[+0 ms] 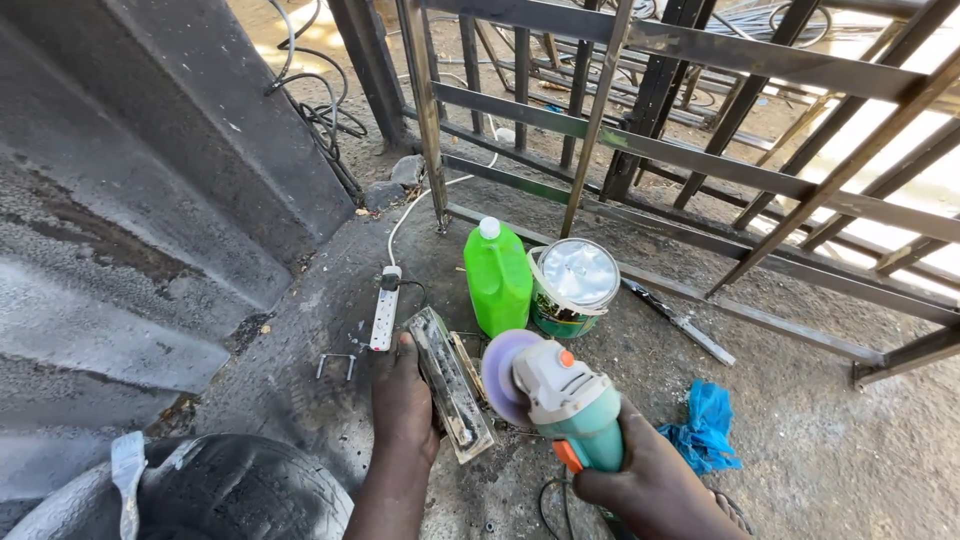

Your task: Using a handheld angle grinder to smooth and finish the edges of metal brackets.

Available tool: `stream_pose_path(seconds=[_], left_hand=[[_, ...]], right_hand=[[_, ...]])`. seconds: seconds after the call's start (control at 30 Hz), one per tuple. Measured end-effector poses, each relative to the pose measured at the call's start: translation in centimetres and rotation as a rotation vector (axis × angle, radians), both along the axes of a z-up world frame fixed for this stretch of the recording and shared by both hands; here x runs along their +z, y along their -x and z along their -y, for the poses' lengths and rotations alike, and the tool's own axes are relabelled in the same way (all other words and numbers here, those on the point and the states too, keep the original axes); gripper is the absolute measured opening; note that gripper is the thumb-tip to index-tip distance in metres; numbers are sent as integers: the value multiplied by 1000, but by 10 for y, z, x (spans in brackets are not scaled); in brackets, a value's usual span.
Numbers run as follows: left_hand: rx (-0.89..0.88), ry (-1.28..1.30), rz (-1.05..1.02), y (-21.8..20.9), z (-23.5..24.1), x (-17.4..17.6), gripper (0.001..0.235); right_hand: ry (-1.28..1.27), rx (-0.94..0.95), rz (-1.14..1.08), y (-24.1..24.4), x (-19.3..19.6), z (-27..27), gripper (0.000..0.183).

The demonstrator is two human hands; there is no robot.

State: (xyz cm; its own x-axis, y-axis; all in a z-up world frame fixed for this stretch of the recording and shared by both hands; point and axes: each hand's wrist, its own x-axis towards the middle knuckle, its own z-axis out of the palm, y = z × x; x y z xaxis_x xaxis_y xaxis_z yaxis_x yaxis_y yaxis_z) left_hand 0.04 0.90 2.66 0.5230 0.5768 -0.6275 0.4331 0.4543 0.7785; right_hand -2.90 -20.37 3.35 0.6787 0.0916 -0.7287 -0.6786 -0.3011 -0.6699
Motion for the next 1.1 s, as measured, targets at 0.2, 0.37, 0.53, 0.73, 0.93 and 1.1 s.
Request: stream_pose_path(seconds=[0.2, 0.37, 0.53, 0.73, 0.93, 1.1], left_hand=[[-158, -59, -148, 7, -1, 25, 53], [-58, -34, 8, 3, -39, -4, 70], [-236, -332, -60, 36, -116, -43, 36], [-391, -764, -564, 137, -236, -139, 53], [-818, -1750, -1090, 325, -336, -276, 47], [-452, -1045, -860, 254, -275, -152, 65]], right_hand=[[83, 71, 63, 2, -12, -1, 70], [130, 46, -1, 1, 5, -14, 69], [75, -10, 46, 3, -12, -17, 71], [-39, -56, 170, 13, -14, -19, 50], [-197, -254, -32, 19, -8, -6, 39], [-178, -383, -90, 16, -14, 13, 27]])
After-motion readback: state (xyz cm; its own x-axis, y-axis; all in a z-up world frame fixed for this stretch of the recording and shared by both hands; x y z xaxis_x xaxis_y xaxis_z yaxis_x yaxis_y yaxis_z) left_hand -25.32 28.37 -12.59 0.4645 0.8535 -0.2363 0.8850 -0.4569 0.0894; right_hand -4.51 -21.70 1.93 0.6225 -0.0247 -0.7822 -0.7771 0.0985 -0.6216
